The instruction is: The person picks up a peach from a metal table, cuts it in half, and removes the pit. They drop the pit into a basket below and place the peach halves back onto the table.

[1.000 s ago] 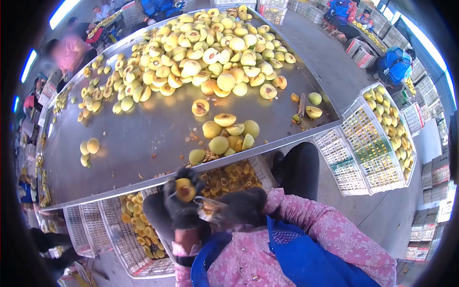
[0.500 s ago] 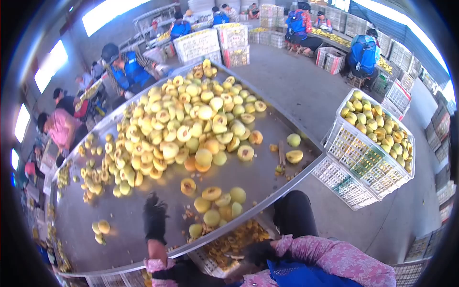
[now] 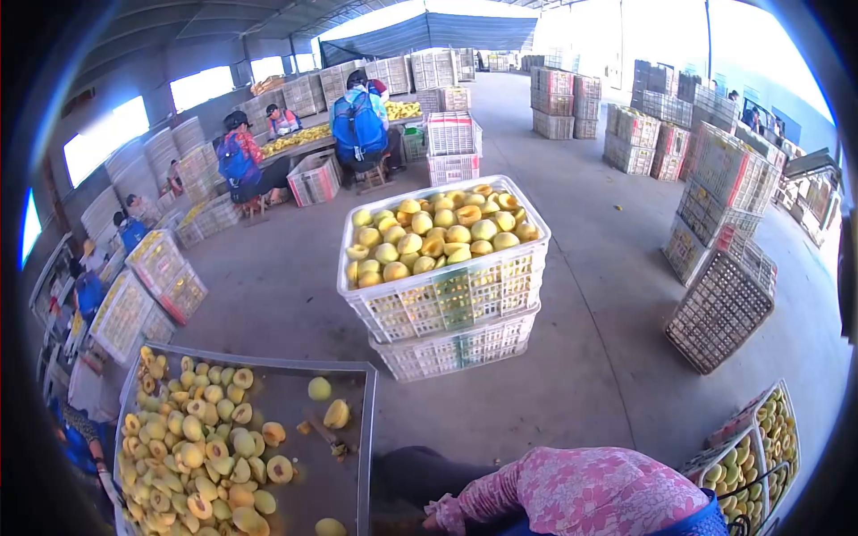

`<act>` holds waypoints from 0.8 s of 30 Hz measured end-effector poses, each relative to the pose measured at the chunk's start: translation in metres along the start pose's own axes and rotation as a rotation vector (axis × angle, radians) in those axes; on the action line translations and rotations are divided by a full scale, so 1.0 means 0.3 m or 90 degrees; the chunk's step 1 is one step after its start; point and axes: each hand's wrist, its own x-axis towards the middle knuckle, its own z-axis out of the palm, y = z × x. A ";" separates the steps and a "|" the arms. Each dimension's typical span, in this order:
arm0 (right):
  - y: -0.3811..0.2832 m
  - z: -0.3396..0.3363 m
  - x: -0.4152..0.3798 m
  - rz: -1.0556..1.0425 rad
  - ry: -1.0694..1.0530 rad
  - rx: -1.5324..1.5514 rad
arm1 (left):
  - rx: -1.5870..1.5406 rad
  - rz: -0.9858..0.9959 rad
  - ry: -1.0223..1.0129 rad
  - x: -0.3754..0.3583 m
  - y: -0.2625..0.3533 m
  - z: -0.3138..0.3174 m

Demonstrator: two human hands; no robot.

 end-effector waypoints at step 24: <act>-0.190 -0.129 -0.012 -0.072 0.128 0.135 | -0.060 0.042 -0.064 -0.149 0.142 0.182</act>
